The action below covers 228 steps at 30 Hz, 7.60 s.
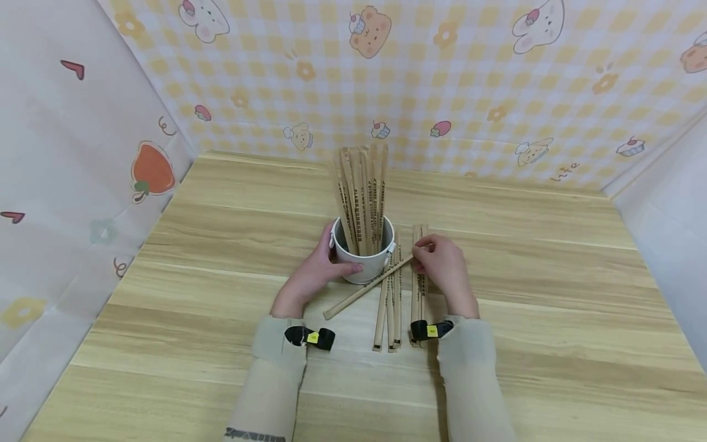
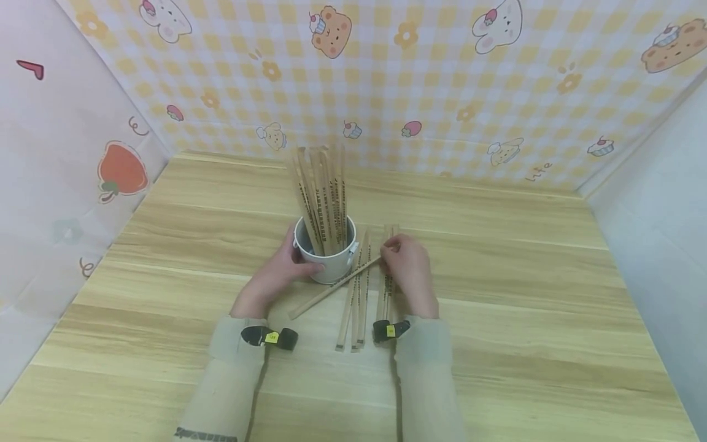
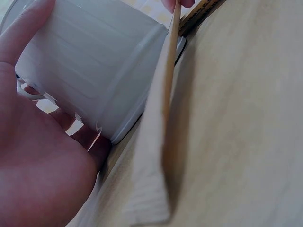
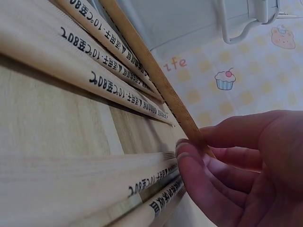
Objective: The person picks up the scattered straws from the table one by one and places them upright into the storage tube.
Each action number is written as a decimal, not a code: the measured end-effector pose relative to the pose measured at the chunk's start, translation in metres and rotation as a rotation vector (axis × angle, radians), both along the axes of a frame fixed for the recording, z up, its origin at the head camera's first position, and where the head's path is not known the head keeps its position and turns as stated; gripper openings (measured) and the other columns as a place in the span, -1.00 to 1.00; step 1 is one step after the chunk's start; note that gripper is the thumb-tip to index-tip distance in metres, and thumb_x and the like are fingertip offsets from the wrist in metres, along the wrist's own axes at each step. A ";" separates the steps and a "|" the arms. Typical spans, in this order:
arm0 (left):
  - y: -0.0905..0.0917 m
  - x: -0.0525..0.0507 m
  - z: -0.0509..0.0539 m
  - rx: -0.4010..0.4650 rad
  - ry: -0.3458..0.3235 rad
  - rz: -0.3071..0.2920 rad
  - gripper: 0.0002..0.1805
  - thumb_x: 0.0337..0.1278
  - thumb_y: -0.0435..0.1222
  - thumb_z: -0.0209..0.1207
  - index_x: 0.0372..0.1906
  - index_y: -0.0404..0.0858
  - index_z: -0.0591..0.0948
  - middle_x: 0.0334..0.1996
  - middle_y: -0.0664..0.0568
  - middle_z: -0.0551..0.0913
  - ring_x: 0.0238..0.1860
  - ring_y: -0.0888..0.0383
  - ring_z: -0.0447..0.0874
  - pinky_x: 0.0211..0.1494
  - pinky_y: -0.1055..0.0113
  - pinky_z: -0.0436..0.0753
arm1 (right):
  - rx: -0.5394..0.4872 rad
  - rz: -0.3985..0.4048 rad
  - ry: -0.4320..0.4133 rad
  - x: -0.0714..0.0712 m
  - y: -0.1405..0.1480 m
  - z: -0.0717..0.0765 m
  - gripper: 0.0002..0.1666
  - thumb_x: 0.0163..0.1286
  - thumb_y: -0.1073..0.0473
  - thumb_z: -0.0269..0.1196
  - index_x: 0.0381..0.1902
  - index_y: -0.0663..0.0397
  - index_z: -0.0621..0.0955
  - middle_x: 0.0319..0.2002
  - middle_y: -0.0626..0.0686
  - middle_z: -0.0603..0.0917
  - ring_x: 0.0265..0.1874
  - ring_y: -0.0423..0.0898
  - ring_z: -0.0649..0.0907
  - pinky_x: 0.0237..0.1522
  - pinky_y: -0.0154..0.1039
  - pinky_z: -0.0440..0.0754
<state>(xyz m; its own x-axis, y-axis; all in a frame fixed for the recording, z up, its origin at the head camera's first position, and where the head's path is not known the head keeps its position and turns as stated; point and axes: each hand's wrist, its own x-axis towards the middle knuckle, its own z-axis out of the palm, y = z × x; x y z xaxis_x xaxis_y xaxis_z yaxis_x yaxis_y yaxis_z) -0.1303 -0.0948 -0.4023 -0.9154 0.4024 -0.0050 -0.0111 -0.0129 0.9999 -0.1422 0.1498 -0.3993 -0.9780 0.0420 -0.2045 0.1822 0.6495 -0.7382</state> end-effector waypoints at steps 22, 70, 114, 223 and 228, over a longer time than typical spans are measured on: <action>0.001 0.003 0.006 0.006 0.005 -0.003 0.01 -0.25 -0.42 0.33 0.32 0.00 -0.01 0.21 -0.06 0.17 0.20 0.00 0.20 0.23 0.19 0.24 | -0.132 -0.049 0.370 0.004 -0.006 0.020 -0.72 0.23 0.05 0.17 -0.14 0.04 0.52 -0.31 -0.03 0.59 -0.44 -0.13 0.60 -0.51 -0.30 0.60; 0.001 -0.003 -0.010 0.035 0.008 -0.008 0.04 -0.27 -0.39 0.35 0.32 0.04 -0.03 0.25 -0.03 0.12 0.23 -0.01 0.15 0.27 0.17 0.17 | -0.708 -0.252 1.224 0.044 -0.026 0.145 -0.71 0.05 0.44 0.27 -0.24 0.47 0.51 -0.32 0.33 0.50 -0.55 0.03 0.56 -0.67 -0.35 0.51; 0.000 0.003 0.004 -0.033 0.009 -0.005 0.06 -0.23 -0.36 0.33 0.38 -0.01 -0.06 0.25 -0.02 0.20 0.21 0.03 0.19 0.27 0.15 0.14 | -0.136 0.122 0.872 0.006 -0.055 0.084 -0.63 0.17 0.27 0.21 -0.03 0.10 0.44 -0.24 0.00 0.62 -0.29 -0.18 0.60 -0.47 -0.29 0.57; -0.001 0.003 0.007 -0.096 -0.023 0.008 0.07 -0.21 -0.30 0.34 0.38 -0.02 -0.10 0.29 -0.03 0.12 0.27 0.04 0.09 0.29 0.15 0.09 | 0.124 0.024 0.030 -0.021 0.012 0.004 -0.57 0.27 0.20 0.04 0.10 0.20 0.44 -0.26 0.14 0.57 -0.52 -0.07 0.60 -0.52 -0.27 0.53; 0.000 0.003 0.007 -0.090 -0.041 0.008 0.07 -0.20 -0.29 0.34 0.38 -0.01 -0.11 0.30 -0.02 0.11 0.28 0.08 0.08 0.29 0.19 0.10 | 0.086 -0.013 0.120 -0.018 0.018 0.019 -0.61 0.28 0.22 0.04 0.05 0.22 0.48 -0.34 0.13 0.56 -0.52 -0.03 0.62 -0.54 -0.26 0.56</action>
